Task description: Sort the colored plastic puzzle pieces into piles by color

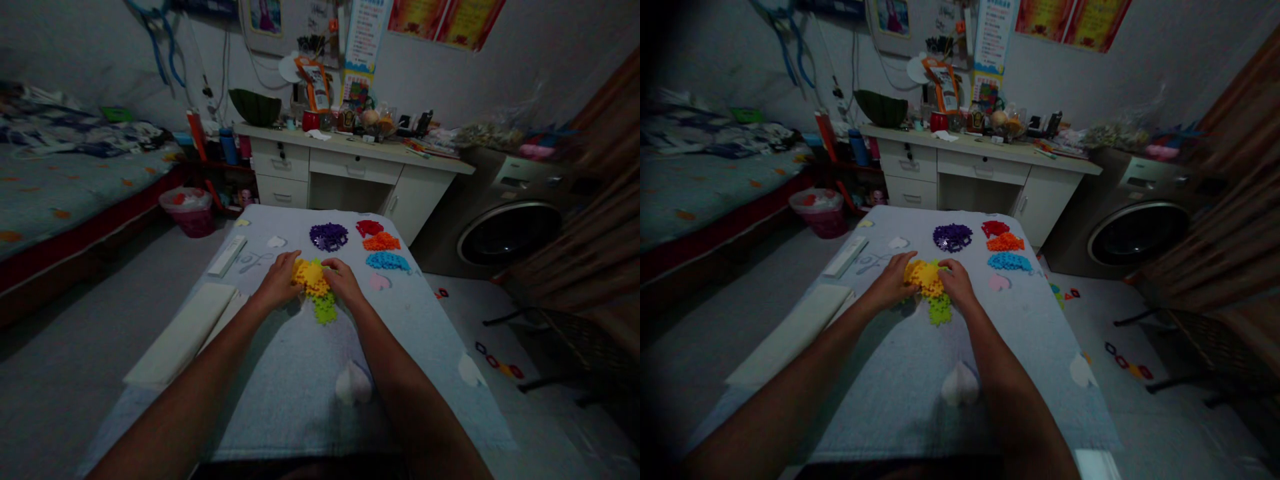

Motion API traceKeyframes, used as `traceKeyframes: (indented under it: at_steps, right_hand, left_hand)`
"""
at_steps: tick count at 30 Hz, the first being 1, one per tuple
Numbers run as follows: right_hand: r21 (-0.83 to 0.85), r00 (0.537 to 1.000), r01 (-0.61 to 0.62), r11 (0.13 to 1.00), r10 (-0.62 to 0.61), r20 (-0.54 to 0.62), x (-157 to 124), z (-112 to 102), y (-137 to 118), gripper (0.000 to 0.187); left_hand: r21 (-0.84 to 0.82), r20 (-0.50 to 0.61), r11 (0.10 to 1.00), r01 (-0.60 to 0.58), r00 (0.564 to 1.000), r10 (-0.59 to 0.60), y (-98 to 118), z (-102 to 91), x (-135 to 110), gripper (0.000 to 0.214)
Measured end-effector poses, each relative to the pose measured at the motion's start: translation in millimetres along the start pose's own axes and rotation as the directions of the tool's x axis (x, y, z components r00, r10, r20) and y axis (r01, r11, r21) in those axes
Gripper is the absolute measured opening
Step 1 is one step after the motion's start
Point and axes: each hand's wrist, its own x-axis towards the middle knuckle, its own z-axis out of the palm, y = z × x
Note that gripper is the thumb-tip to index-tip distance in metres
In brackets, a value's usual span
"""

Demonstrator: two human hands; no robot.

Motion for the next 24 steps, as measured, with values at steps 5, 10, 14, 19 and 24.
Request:
traceKeyframes:
  at_steps: [5,10,14,19,24]
  right_hand:
    - [-0.287,0.969,0.174,0.942,-0.112,0.218,-17.6,-1.4,3.6,0.046]
    - [-0.353,0.911,0.277,0.894,-0.127,0.393,-27.4,-11.8,-2.5,0.053]
    - [-0.305,0.847,0.337,0.890,-0.146,0.511,-31.4,-28.4,-7.6,0.054]
    - [-0.251,0.788,0.347,0.904,-0.136,0.601,-34.7,-43.2,-13.1,0.048]
    - [-0.253,0.808,0.363,0.897,-0.167,0.565,-33.7,-33.2,-7.8,0.035]
  left_hand:
    - [0.034,0.001,0.997,-0.066,0.998,0.066,-6.6,10.1,-12.9,0.064]
    - [0.115,0.032,0.991,-0.070,0.997,0.067,-14.2,12.9,-16.1,0.058]
    - [0.118,0.030,0.992,-0.032,0.999,0.028,-26.3,11.7,-14.3,0.063]
    - [0.049,-0.074,0.999,-0.002,0.997,0.006,-31.6,11.1,-8.8,0.058]
    - [-0.003,-0.144,0.996,0.094,0.985,-0.094,-19.7,16.0,3.7,0.051]
